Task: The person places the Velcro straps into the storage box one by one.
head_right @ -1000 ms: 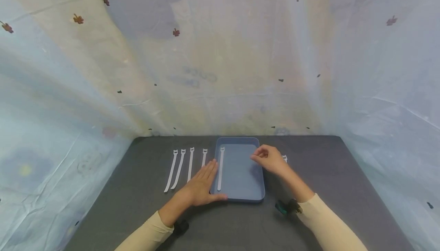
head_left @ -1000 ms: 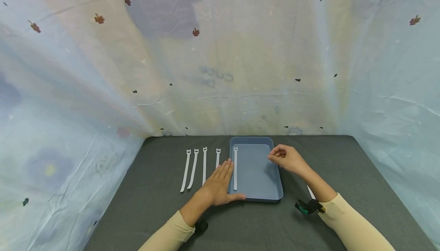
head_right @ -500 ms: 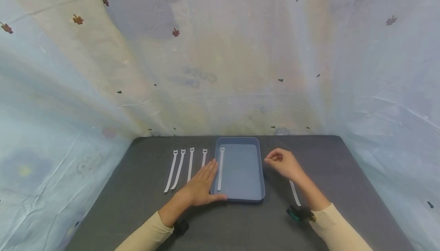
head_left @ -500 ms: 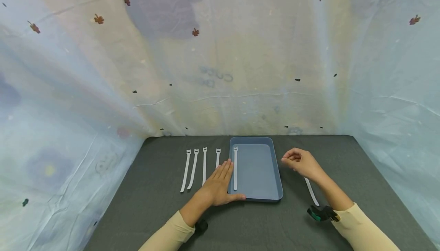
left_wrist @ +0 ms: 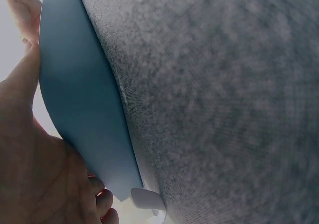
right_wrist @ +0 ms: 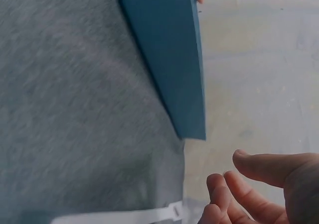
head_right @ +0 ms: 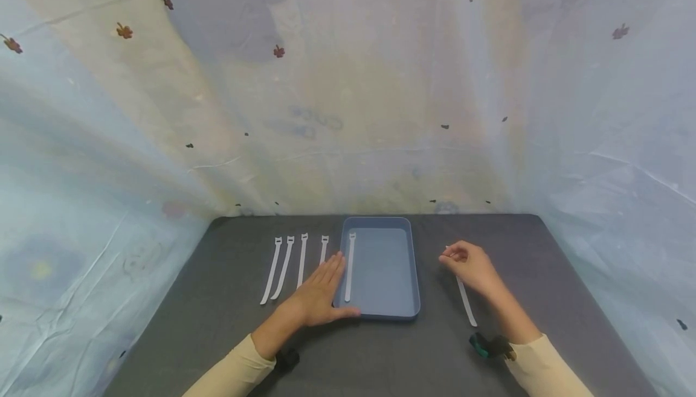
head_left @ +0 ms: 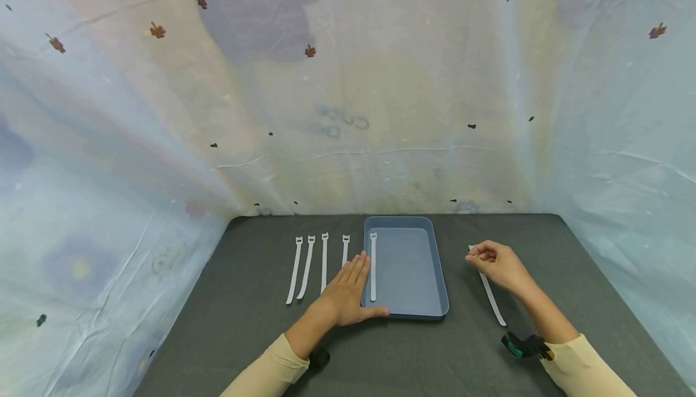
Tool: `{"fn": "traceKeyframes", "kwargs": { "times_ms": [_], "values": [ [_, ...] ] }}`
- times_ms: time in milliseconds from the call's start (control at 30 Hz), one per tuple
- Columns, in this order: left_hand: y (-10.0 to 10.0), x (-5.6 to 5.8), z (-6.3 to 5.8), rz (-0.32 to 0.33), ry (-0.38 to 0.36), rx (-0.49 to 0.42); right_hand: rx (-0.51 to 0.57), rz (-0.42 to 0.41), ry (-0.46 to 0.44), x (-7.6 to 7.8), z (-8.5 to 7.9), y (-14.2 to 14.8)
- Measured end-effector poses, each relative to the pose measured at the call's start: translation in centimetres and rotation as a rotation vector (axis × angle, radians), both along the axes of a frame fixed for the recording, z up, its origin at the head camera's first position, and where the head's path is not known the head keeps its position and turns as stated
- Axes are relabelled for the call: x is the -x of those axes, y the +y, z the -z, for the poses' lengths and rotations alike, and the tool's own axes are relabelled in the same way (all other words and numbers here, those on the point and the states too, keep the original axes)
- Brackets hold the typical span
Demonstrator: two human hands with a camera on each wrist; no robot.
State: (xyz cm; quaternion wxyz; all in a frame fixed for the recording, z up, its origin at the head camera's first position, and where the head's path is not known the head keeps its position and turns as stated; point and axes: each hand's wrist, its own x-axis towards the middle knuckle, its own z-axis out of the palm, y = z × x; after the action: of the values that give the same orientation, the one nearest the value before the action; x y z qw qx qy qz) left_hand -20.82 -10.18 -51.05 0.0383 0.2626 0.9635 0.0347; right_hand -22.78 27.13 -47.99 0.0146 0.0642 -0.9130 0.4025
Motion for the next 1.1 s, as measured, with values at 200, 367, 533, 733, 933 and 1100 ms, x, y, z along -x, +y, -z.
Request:
{"fn": "traceKeyframes", "kwargs": {
  "times_ms": [200, 367, 533, 733, 933, 1100],
  "values": [
    [-0.1, 0.2, 0.4, -0.009, -0.004, 0.002, -0.045, 0.031, -0.004, 0.4, 1.2, 1.2],
    [-0.1, 0.3, 0.5, -0.012, -0.008, -0.005, -0.058, 0.05, -0.032, 1.0, 2.3, 2.0],
    [0.0, 0.2, 0.3, -0.008, -0.014, 0.002, -0.078, 0.065, -0.048, 1.5, 3.2, 2.7],
    [0.1, 0.0, 0.0, -0.011, -0.011, 0.018, -0.037, 0.068, -0.081, 1.7, 3.6, 3.2],
    [0.1, 0.0, -0.1, -0.01, -0.005, 0.021, -0.025, 0.072, -0.094, 2.1, 3.9, 3.5],
    [0.1, 0.0, 0.0, -0.011, -0.004, 0.025, -0.047, 0.082, -0.079, 2.3, 4.0, 3.4]
  ]
}}
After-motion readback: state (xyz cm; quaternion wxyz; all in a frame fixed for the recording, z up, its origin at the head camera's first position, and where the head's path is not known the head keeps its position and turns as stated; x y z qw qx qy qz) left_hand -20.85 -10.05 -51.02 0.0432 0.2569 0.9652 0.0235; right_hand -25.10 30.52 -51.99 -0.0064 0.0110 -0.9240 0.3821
